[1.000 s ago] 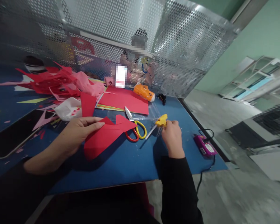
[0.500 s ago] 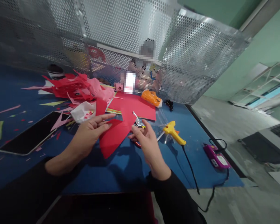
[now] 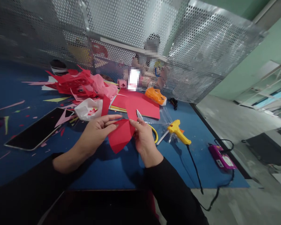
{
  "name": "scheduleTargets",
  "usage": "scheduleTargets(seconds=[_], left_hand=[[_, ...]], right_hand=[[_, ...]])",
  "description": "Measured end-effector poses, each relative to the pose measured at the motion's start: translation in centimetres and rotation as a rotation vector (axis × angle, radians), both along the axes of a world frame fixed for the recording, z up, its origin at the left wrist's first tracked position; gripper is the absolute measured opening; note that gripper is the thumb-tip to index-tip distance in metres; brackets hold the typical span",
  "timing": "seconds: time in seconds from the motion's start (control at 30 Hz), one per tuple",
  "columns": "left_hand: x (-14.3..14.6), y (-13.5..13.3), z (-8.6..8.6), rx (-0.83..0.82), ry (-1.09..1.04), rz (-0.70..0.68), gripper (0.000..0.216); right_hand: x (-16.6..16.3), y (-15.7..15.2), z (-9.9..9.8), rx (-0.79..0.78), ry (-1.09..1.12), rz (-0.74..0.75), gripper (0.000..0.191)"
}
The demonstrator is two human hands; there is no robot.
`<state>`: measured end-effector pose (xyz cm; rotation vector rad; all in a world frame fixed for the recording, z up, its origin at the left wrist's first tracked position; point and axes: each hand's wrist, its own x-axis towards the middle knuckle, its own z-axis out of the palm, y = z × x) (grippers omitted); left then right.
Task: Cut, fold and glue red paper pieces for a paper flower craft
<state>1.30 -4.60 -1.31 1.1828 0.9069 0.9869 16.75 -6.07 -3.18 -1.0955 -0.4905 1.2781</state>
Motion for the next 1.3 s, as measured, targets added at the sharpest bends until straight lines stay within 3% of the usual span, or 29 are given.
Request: scheduleTargets(seconds=[0.13,0.3,0.57,0.73,1.03,1.3], left_hand=[[-0.2,0.2,0.1,-0.103,-0.030,-0.027,0.035],[-0.2,0.5,-0.6,-0.244,-0.005,-0.078,0.043],[0.1,0.3,-0.7,-0.157,-0.023,-0.026,0.032],[0.2,0.3,-0.6,-0.096,-0.042,0.111,0.031],[0.3,0.2,-0.9,-0.142,-0.055,0.084,0.027],[0.2,0.6,-1.3,-0.025,0.039,0.069,0.025]], right_hand=[[0.4,-0.1,0.4,0.112,-0.108,-0.155,0.057],[0.5,-0.4,0.5,0.221,-0.210,-0.135,0.064],[0.2,-0.9,0.5,0.186,-0.174,-0.035,0.045],[-0.4,-1.3,0.4,0.212,-0.201,0.184,0.038],[-0.6,-1.4,-0.4,0.206,-0.247,0.155,0.030],[-1.0,-1.8,-0.7,0.202,-0.314,0.233,0.035]])
